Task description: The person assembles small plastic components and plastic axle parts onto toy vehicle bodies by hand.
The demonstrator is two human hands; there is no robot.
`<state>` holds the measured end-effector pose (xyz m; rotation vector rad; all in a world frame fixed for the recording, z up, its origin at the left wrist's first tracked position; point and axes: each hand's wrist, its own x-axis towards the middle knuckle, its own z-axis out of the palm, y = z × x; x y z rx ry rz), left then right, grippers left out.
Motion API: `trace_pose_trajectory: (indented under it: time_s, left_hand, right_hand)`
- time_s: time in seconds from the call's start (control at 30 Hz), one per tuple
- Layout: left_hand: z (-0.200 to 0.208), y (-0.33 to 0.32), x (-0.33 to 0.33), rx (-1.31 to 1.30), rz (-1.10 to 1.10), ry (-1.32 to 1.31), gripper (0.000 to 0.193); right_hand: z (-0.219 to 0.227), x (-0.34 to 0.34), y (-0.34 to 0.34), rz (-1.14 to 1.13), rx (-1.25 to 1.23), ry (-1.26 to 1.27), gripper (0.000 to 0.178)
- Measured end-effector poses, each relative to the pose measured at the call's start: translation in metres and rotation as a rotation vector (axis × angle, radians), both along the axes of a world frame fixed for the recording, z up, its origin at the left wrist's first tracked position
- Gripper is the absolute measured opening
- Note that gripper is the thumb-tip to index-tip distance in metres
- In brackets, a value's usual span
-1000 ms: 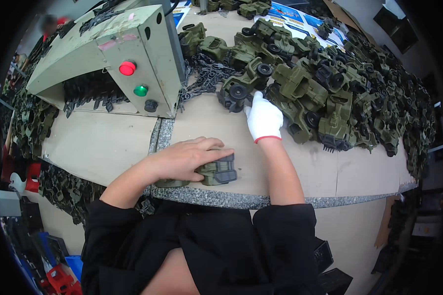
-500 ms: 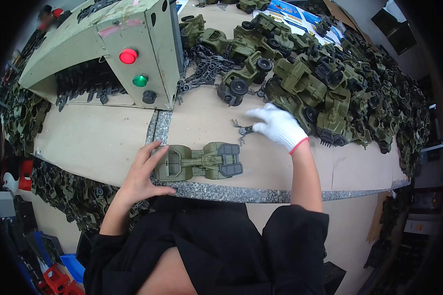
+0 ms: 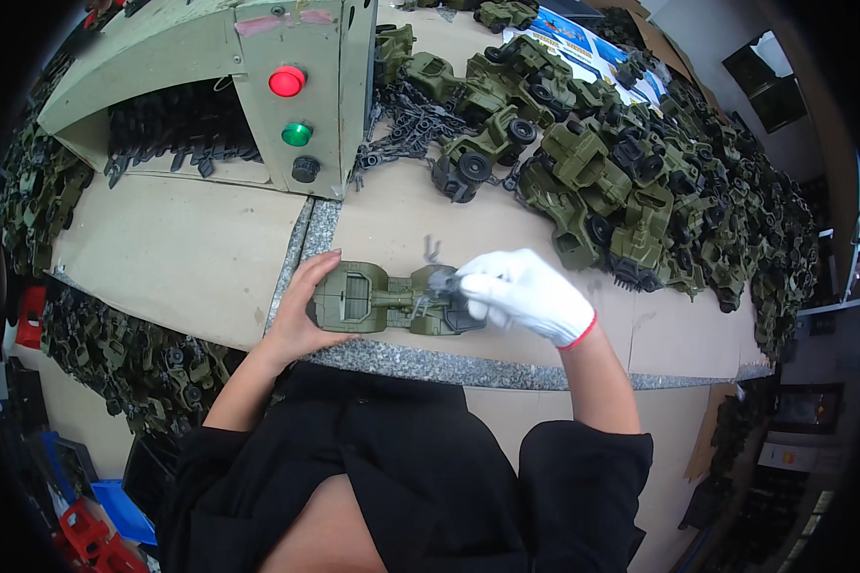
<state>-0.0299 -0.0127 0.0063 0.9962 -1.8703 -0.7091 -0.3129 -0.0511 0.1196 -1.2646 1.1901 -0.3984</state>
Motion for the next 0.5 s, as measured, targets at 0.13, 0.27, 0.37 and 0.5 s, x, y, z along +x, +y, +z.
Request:
trace_pose_trajectory:
  time_s: [0.13, 0.27, 0.37, 0.5]
  left_hand:
    - [-0.0004, -0.0007, -0.0009, -0.015, -0.015, -0.014, 0.080]
    - [-0.0005, -0.0005, -0.0013, -0.001, -0.032, -0.009, 0.078]
    - [-0.0020, 0.0003, -0.0004, -0.003, -0.039, -0.005, 0.077]
    - [-0.0051, -0.0012, -0.0026, 0.001, -0.068, 0.027, 0.076]
  right_hand:
    - [0.0028, 0.0079, 0.0018, 0.051, 0.042, 0.145, 0.025]
    - [0.0043, 0.0102, 0.0017, 0.080, 0.066, 0.189, 0.024]
    - [0.0071, 0.0116, -0.0005, 0.092, 0.097, 0.176, 0.025]
    - [0.0038, 0.0087, -0.0022, 0.165, 0.071, 0.254, 0.026]
